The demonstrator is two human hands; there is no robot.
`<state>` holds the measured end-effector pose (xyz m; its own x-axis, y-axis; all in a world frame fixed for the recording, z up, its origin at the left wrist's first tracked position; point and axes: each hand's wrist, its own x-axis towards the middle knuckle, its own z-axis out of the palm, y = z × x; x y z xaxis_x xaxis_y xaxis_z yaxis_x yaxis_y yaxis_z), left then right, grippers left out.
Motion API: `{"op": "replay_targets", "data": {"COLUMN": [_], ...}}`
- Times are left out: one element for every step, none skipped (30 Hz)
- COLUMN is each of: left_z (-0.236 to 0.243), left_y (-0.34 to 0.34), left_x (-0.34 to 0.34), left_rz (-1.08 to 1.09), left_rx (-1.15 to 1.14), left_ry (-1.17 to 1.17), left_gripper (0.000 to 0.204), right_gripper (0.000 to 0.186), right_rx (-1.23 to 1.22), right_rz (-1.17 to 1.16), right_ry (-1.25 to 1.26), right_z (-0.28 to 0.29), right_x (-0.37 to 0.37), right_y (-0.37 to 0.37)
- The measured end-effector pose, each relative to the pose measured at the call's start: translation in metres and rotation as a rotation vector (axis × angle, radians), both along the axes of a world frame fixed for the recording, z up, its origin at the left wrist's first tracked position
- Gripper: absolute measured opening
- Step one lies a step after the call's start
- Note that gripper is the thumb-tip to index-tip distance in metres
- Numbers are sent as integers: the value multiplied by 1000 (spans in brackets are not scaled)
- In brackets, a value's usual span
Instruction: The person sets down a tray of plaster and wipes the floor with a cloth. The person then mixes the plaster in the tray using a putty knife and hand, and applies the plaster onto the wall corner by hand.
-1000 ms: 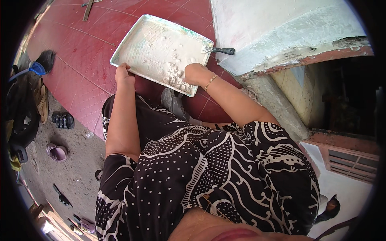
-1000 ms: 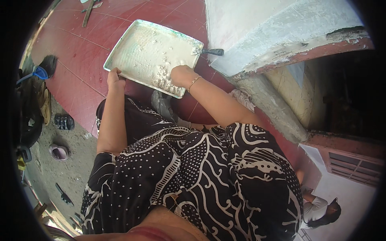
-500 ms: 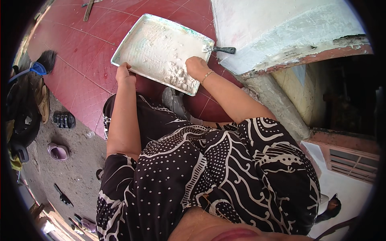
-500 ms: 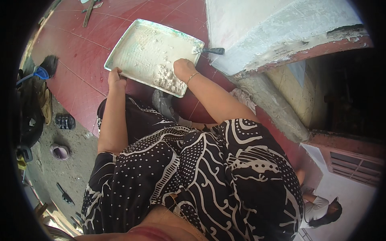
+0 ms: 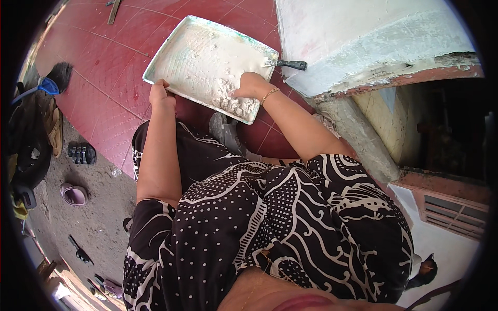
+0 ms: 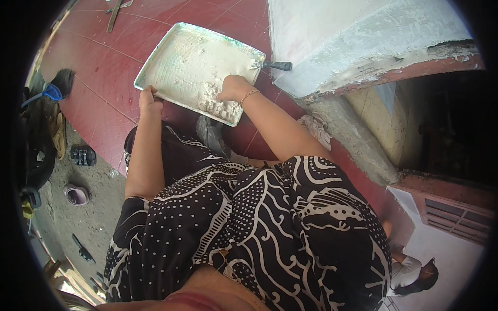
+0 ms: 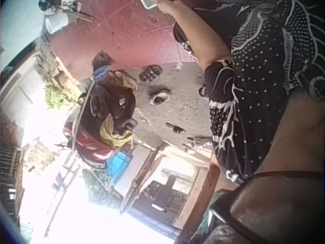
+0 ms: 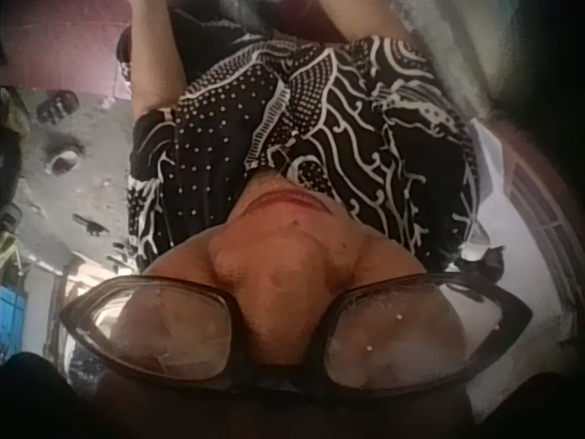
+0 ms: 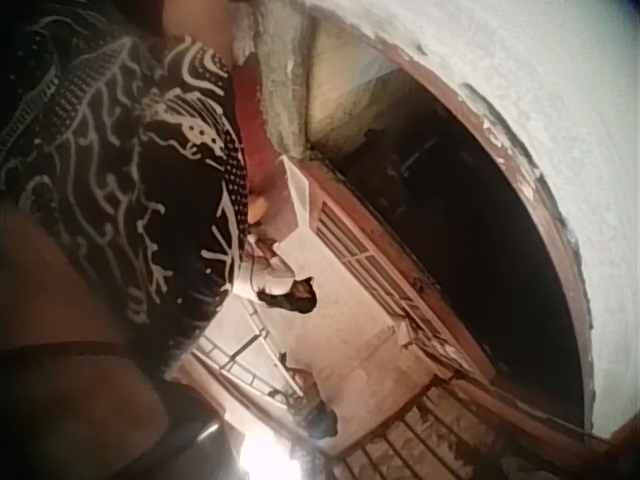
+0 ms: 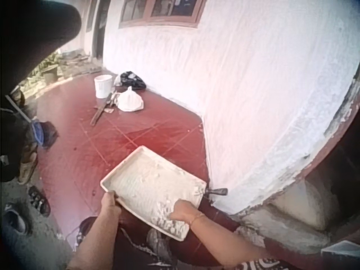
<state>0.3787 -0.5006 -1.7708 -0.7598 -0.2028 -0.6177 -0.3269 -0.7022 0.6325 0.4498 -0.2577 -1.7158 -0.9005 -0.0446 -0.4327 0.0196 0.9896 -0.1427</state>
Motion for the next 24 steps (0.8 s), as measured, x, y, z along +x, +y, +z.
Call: {"op": "replay_targets", "data": {"left_z": [3,5,6,7,7,4,1,2,2,3,3,3,2,1,1,0,3,6,9,10,11,13,12,11], "left_y": [2,2,2,3,4,5,5,7,8,8,9,8,8,8,8,7,9,12,13,12,12,12,10,9], "left_x": [2,5,8,9,9,9,9,9,9,10,10,11,12,11,10,9,9,9,9,8,7,5,5,5], "left_rz": [12,10,2,-8,-9,-7,-4,-4,-2,1,-1,-3,-5,-3,-4,-5,-6,-8,-12,-10,-15,-22,-19,-8], "left_rx": [-1,-2,3,8,7,-5,-17,-18,-3,12,11,1,-10,-11,-11,-11,-12,-15,-17,-18,-21,-24,-25,-18], "left_ry": [-3,-3,0,2,5,3,-1,-1,5,11,13,0,-13,-12,-9,-6,-6,-5,-4,-4,-6,-8,-10,-12], "left_gripper": [12,12,12,12,12,12,12,12,11,10,10,10,10,10,10,10,10,10,10,10,10,11,11,11], "right_gripper": [34,31,28,28,24,21,20,20,20,20,20,20,19,19,19,19,20,20,20,20,20,20,20,20], "right_rx": [-1,15,32,31,5,-22,-58,-59,-59,-60,-61,-53,-45,-46,-47,-47,-29,-30,-13,3,14,14,3,-8], "right_rz": [-2,61,122,118,11,-93,-31,-31,0,31,29,43,58,59,63,66,47,46,47,52,33,31,24,15], "right_ry": [0,13,27,27,89,148,202,201,199,197,199,215,230,231,243,256,260,260,260,258,249,250,252,255], "right_z": [-2,-4,-8,-17,-29,-32,-32,-25,-16,-11,-11,-12,-13,-14,-13,-13,-16,-19,-21,-22,-23,-23,-22,-21], "right_x": [3,6,10,14,19,25,29,30,29,29,29,27,25,21,16,11,6,2,0,-2,-4,-5,-5,-4], "right_y": [-5,-11,-16,-20,-25,-29,-28,-27,-28,-28,-26,-24,-23,-21,-17,-15,-11,-6,1,3,3,5,5,5]}}
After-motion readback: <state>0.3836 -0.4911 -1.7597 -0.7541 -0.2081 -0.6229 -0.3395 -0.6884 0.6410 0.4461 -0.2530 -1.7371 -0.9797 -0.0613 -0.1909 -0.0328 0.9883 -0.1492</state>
